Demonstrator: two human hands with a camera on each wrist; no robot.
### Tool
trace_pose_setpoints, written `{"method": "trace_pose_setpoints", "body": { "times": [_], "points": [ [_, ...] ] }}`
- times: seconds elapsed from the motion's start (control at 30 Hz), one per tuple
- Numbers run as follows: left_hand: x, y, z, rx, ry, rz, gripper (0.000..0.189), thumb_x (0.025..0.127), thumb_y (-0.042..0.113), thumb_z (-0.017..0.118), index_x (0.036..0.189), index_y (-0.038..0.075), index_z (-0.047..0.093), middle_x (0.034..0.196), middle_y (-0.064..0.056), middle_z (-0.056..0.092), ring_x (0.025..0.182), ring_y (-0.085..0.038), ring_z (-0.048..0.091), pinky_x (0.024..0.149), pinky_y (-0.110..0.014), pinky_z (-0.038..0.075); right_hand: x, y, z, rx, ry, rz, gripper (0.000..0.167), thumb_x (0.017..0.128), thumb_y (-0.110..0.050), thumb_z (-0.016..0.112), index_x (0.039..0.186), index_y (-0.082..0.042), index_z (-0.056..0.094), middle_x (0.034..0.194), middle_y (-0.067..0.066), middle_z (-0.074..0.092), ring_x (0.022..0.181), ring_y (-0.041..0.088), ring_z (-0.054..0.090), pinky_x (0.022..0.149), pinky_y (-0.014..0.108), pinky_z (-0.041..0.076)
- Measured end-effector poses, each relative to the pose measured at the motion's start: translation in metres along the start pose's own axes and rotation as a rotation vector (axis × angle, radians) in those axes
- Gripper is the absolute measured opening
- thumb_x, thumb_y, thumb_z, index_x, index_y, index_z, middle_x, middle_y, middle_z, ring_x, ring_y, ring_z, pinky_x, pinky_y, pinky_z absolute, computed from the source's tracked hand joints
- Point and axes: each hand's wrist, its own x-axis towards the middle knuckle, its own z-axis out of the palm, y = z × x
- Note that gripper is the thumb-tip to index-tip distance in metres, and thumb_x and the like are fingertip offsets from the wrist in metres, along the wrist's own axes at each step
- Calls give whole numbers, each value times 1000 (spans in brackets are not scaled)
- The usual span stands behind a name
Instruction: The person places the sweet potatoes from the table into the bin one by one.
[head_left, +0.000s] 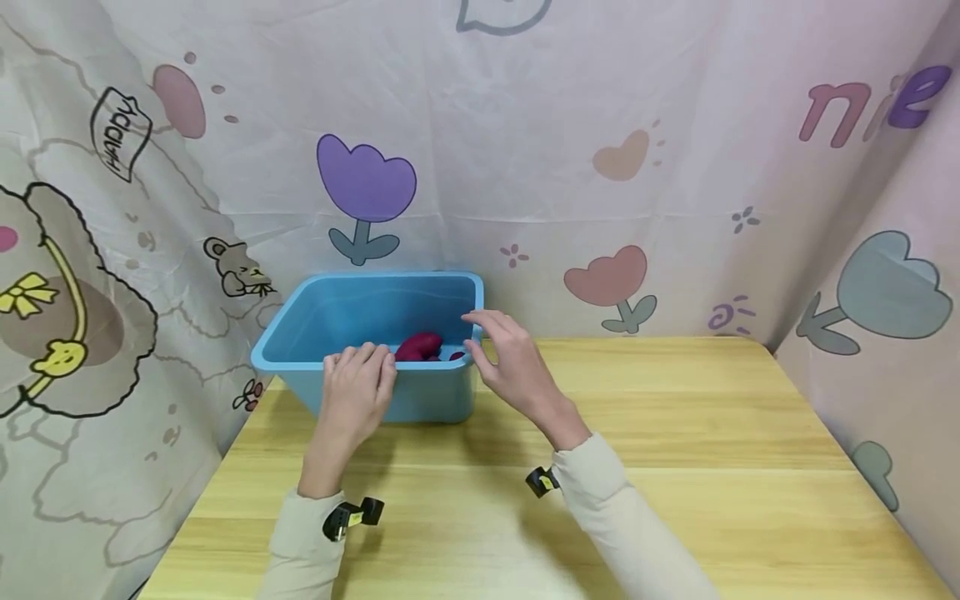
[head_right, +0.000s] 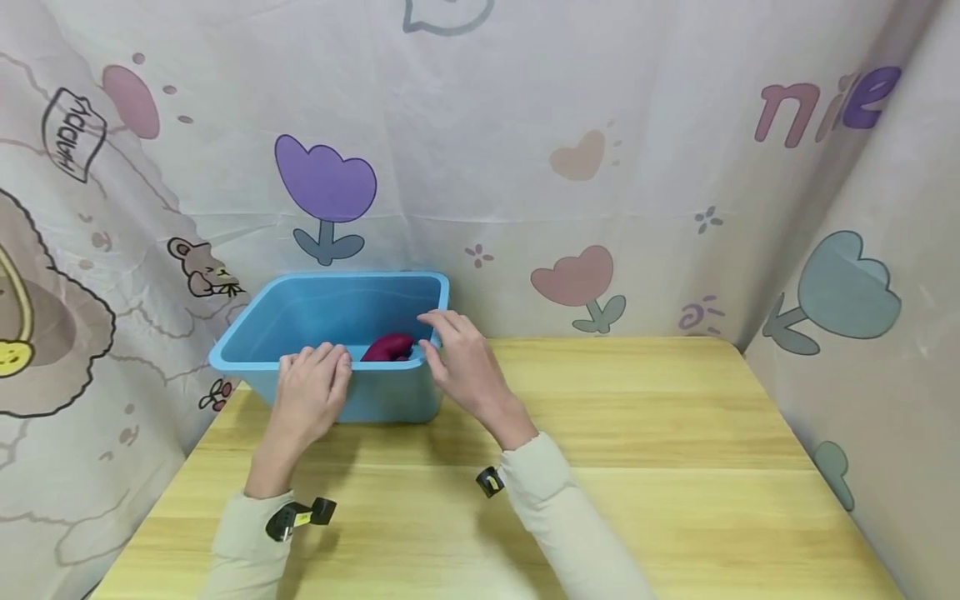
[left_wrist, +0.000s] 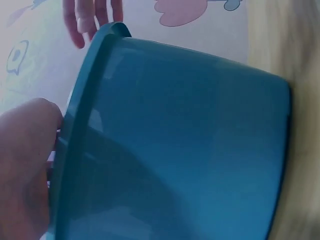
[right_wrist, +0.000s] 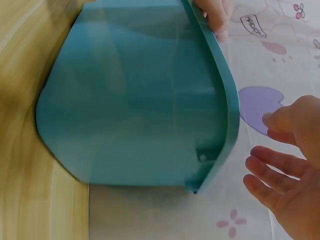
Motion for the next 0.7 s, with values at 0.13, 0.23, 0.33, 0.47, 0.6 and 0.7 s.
{"method": "trace_pose_setpoints", "body": {
  "times": [0.13,0.23,0.33,0.47,0.6,0.7],
  "points": [
    [4,-3,-8,12,-62,-13,30,109,25,43,98,6,64,96,-13,66,88,-37,58,80,-55,40,-6,7,-8,4,1,1,39,100,-14,67,137,-4,61,138,9,61,130,24,56,109,38,45],
    [9,-7,-16,8,-87,1,30,109,24,43,100,6,65,99,-13,66,93,-37,58,83,-56,42,-10,12,-15,-1,9,7,42,99,-14,67,140,-4,59,140,10,60,132,25,55,110,40,43],
    [14,-9,-20,-5,-100,4,30,109,23,43,104,6,67,106,-14,66,98,-37,58,83,-56,42,-16,21,-25,-27,5,18,46,99,-16,67,143,-5,56,143,11,58,135,26,53,111,43,42],
    [23,-11,-19,-37,-144,-13,35,109,26,42,115,5,69,119,-15,65,110,-37,56,87,-55,42,-26,36,-43,-66,-21,57,53,100,-20,67,149,-7,50,150,11,51,139,29,49,112,48,41],
    [40,-10,-12,-73,-229,1,41,110,31,40,132,6,65,139,-16,57,127,-39,50,99,-58,39,-42,58,-67,-117,-42,131,59,101,-22,66,154,-9,44,157,13,42,143,35,42,112,56,37],
    [50,-12,-9,-75,-277,3,45,110,32,39,144,9,57,154,-17,46,138,-42,42,108,-62,33,-55,77,-86,-172,-88,189,62,102,-27,64,156,-10,40,160,15,38,144,40,38,109,64,36]
  ]
}}
